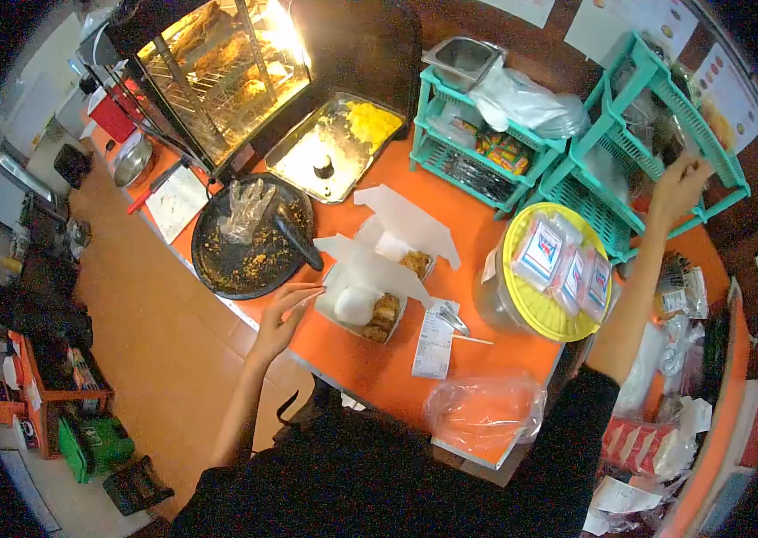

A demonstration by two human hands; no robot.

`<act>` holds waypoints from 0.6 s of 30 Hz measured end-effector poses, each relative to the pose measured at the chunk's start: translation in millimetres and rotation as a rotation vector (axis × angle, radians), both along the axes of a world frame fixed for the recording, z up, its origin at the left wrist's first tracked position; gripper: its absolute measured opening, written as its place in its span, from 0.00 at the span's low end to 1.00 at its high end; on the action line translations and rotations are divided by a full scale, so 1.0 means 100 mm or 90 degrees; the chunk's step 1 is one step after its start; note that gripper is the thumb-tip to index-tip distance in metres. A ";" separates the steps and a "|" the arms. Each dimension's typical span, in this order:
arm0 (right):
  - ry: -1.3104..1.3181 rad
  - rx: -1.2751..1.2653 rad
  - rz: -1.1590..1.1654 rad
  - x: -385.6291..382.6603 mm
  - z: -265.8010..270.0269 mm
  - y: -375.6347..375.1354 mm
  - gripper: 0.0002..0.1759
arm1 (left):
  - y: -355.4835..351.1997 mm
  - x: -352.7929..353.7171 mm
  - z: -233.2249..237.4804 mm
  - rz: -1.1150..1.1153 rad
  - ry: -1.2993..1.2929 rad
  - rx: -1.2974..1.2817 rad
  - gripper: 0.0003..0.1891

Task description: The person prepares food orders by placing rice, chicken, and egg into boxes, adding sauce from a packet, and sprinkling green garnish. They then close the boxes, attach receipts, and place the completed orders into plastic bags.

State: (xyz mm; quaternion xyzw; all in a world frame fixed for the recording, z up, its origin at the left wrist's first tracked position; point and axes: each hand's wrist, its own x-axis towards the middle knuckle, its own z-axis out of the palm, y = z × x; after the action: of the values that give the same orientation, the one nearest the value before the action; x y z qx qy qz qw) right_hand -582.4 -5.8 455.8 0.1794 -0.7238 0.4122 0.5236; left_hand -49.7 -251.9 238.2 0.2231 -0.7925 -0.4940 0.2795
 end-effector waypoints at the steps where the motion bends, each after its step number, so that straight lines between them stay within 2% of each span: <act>1: -0.018 0.027 0.108 0.33 -0.02 0.06 0.14 | -0.02 -0.06 -0.10 -0.018 -0.044 -0.120 0.12; 2: -0.037 0.051 0.213 0.62 -0.07 0.12 0.10 | -0.04 -0.12 -0.19 -0.040 -0.088 -0.241 0.13; 3: -0.174 0.104 0.298 0.95 -0.19 0.15 0.07 | -0.08 -0.17 -0.28 -0.049 -0.092 -0.239 0.13; 4: -0.312 0.153 0.380 1.31 -0.35 0.15 0.04 | -0.11 -0.21 -0.37 -0.062 -0.172 -0.222 0.12; 5: -0.397 0.218 0.523 1.67 -0.56 0.08 0.03 | -0.14 -0.25 -0.47 -0.077 -0.252 -0.208 0.12; 7: -0.667 0.243 0.518 2.36 -0.93 -0.21 0.03 | -0.20 -0.33 -0.61 -0.087 -0.253 -0.282 0.11; 8: -0.585 0.265 0.541 2.42 -1.36 -0.32 0.06 | -0.22 -0.40 -0.61 -0.073 -0.210 -0.228 0.12; 9: -0.563 0.251 0.487 2.49 -1.61 -0.47 0.07 | -0.22 -0.46 -0.61 -0.056 -0.169 -0.171 0.12; 10: -0.541 0.240 0.436 2.55 -1.77 -0.63 0.08 | -0.22 -0.50 -0.56 -0.064 -0.168 -0.173 0.12; 12: -0.554 0.173 0.434 2.60 -1.90 -0.93 0.10 | -0.24 -0.61 -0.44 -0.102 -0.112 -0.141 0.13; 14: -0.607 0.190 0.530 2.39 -2.39 -1.19 0.10 | -0.28 -0.74 -0.57 -0.128 -0.102 -0.089 0.13; 15: -0.616 0.188 0.525 2.32 -2.56 -1.32 0.10 | -0.29 -0.80 -0.64 -0.146 -0.089 -0.035 0.14; 16: -0.580 0.191 0.565 2.27 -2.70 -1.44 0.11 | -0.26 -0.85 -0.63 -0.159 -0.118 -0.003 0.15; 17: -0.545 0.194 0.605 2.23 -2.85 -1.51 0.12 | -0.23 -0.93 -0.69 -0.163 -0.127 0.004 0.15; 18: -0.557 0.193 0.602 2.18 -3.02 -1.54 0.12 | -0.19 -1.02 -0.78 -0.191 -0.065 -0.060 0.16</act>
State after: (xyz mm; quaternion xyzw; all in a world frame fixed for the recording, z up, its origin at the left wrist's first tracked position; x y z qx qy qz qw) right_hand -364.1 -160.2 153.3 0.3653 -0.7628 0.5263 -0.0873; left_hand -151.2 -271.4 160.1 0.1138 -0.8523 -0.4807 0.1720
